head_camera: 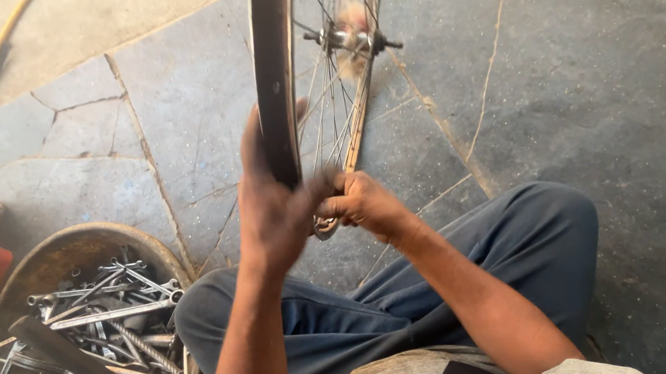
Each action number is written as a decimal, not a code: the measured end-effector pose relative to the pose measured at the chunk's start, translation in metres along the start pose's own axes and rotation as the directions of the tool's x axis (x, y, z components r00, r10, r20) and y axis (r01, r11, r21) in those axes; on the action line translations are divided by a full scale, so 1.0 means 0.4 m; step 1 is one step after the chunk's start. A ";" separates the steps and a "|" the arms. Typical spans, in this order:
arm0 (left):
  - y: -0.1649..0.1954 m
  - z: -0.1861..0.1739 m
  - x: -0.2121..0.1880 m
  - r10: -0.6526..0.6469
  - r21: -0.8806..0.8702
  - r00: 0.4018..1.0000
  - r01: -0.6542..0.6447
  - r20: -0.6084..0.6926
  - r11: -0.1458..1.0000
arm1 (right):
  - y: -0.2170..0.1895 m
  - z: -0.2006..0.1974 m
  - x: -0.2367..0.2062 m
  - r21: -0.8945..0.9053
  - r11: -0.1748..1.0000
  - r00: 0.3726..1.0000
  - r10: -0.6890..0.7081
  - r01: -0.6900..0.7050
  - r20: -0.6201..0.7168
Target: The person sits on the floor and uses a wrench to tighten the spokes of a bicycle wheel. They repeatedly adjust the wheel's position and use the tool to turn the spoke nipples.
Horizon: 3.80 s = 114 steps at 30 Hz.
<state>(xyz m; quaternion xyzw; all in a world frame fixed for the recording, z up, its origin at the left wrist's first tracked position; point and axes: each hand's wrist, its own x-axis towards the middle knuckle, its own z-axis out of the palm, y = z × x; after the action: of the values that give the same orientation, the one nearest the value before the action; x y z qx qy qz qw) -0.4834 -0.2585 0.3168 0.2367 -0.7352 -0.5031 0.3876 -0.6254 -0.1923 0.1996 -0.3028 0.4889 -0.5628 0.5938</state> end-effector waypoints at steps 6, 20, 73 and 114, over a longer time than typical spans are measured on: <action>-0.137 0.057 -0.181 -0.059 0.234 0.982 0.101 -0.180 0.967 | -0.006 0.019 -0.004 -0.111 0.993 0.999 -0.031 0.026 -0.042; -0.234 0.103 -0.191 0.154 0.277 0.913 -0.048 -0.377 0.960 | 0.004 0.017 -0.011 0.224 0.971 0.996 -0.079 0.086 -0.038; -0.755 0.162 -0.145 -0.693 -0.570 0.559 0.414 -0.455 0.709 | 0.287 -0.180 0.157 -0.880 0.242 0.912 0.101 -0.409 -0.397; -0.760 0.247 -0.119 -0.812 0.012 0.494 0.856 -0.312 0.516 | 0.235 -0.439 0.167 -0.488 0.679 0.824 0.538 -0.548 -0.177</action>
<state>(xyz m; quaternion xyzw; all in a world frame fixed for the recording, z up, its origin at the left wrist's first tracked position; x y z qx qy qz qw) -0.5478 -0.2844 0.0012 0.6599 -0.5071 -0.5281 0.1689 -0.7596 -0.2060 0.0384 -0.2871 0.6949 -0.2111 0.6246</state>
